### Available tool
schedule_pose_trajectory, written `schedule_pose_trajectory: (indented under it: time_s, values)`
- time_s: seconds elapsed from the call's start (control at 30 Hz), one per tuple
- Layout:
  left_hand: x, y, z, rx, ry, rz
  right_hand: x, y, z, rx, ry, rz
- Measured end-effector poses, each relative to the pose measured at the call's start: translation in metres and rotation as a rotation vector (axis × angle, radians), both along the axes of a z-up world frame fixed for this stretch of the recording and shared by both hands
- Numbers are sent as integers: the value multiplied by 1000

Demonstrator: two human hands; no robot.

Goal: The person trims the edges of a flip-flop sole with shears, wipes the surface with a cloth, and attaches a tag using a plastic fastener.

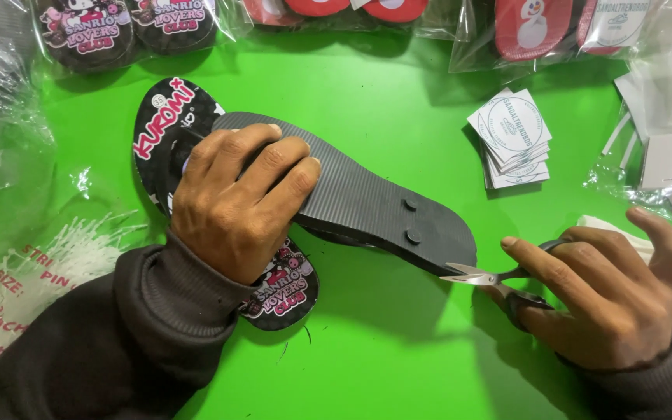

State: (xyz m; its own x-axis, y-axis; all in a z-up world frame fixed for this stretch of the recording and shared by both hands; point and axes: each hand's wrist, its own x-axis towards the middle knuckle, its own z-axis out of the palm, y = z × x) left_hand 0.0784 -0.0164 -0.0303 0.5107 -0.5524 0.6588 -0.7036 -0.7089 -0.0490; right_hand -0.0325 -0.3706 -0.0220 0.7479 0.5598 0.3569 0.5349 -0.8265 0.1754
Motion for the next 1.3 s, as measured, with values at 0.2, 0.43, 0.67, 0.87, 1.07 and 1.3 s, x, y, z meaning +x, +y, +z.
schedule_pose_trajectory:
  time_s: [0.2,0.43,0.67,0.87,1.07,1.3]
  values:
    - [-1,0,0,-28,-31,1,-3,5,11,-20,-20,19]
    - [-1,1,1,-20,-16,-4,-4,9,13,-19,-40,-11]
    - [-1,1,1,2,-20,7,-3,7,12,-9,-49,31]
    - [-1,0,1,3,-42,13,-7,4,12,-17,-27,23]
    - [-2,0,3,18,-38,29,-9,2,9,-38,-20,-26]
    - [-2,0,2,20,-52,41,-9,2,2,-53,-25,-75]
